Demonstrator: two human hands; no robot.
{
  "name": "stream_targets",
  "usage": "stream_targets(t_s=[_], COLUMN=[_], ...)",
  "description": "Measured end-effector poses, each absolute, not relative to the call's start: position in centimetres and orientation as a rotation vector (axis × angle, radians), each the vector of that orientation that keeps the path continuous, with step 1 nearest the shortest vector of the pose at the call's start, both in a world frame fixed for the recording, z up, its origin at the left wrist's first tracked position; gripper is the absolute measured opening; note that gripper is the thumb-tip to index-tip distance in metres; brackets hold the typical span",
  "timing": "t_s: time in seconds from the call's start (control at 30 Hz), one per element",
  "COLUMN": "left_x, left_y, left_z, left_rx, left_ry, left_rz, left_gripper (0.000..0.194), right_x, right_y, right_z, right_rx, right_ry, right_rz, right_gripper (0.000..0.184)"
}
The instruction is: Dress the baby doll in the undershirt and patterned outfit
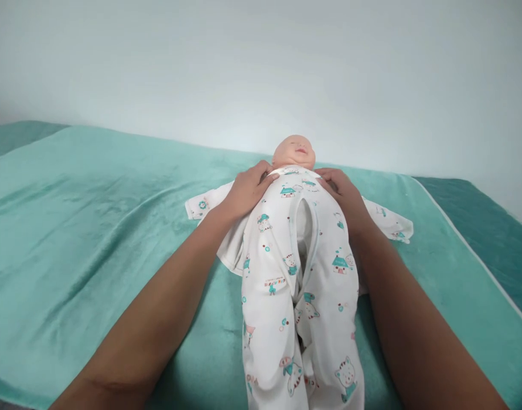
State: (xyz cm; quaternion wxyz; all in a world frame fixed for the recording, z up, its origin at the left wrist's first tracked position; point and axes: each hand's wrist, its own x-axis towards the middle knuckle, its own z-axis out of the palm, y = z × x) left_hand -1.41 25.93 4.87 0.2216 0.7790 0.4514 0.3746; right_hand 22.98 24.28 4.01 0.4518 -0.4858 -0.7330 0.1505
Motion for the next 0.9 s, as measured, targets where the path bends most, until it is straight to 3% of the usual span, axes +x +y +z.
stream_targets(t_s=[0.1, 0.23, 0.53, 0.67, 0.77, 0.9], left_x=[-1.4, -0.8, 0.1, 0.0, -0.2, -0.8], left_y=[26.4, 27.6, 29.0, 29.1, 28.8, 27.4], left_z=[5.1, 5.0, 4.3, 4.0, 3.8, 4.0], left_rx=[2.091, 2.006, 1.903, 1.872, 1.953, 2.141], left_ry=[1.291, 1.380, 1.552, 1.463, 1.304, 1.233], left_rz=[1.004, 1.085, 1.192, 1.192, 1.209, 1.090], left_gripper=[0.018, 0.018, 0.019, 0.002, 0.023, 0.036], right_x=[23.1, 22.8, 22.8, 22.8, 22.6, 22.6], right_y=[24.4, 24.6, 26.3, 26.4, 25.8, 24.2], right_z=[4.4, 5.3, 5.6, 5.2, 5.0, 5.0], right_rx=[-1.363, -1.564, -1.645, -1.584, -1.425, -1.261], right_ry=[-1.803, -1.759, -1.712, -1.678, -1.720, -1.929], right_rz=[0.464, 0.287, 0.264, 0.296, 0.346, 0.333], right_gripper=[0.025, 0.025, 0.024, 0.019, 0.013, 0.032])
